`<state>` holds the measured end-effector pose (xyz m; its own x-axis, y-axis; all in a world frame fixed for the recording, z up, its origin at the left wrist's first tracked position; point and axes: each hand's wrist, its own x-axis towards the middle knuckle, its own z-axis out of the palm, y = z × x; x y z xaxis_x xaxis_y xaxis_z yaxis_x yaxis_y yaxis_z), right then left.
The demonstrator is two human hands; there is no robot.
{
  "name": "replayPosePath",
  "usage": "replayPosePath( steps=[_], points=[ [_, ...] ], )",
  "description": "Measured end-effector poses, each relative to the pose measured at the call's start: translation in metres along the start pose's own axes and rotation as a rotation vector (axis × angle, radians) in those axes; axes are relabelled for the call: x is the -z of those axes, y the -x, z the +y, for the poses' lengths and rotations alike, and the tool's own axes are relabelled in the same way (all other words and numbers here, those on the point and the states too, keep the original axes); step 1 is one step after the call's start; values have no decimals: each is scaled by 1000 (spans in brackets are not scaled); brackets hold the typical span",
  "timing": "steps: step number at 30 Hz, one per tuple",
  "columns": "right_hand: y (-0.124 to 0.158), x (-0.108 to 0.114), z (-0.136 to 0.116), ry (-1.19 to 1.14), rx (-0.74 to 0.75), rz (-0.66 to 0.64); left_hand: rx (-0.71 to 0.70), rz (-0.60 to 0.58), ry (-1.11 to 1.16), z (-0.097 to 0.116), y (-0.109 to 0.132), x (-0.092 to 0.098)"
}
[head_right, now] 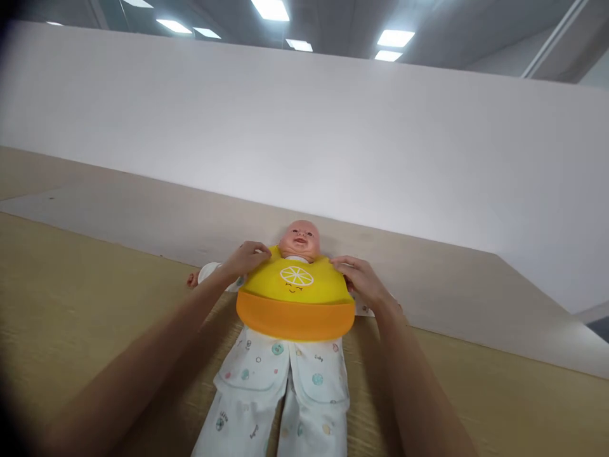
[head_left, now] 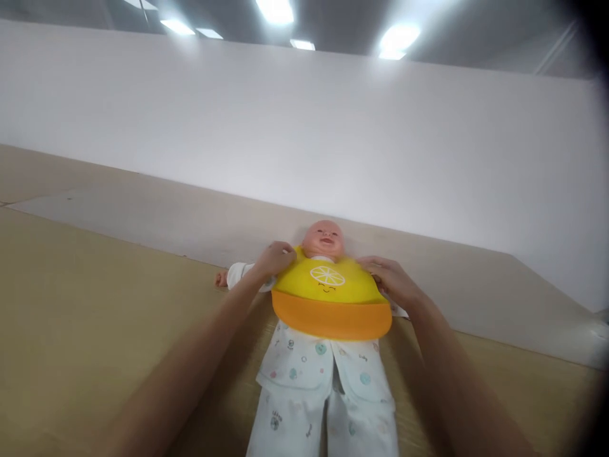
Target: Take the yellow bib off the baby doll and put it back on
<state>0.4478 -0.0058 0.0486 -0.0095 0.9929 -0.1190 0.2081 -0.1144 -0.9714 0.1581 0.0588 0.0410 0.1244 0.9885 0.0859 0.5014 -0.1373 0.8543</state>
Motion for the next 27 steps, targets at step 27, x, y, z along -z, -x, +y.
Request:
replayPosePath(
  steps=[27],
  points=[
    [199,-5,-71,289,524,117,-390,54,-168,114,196,56]
  ],
)
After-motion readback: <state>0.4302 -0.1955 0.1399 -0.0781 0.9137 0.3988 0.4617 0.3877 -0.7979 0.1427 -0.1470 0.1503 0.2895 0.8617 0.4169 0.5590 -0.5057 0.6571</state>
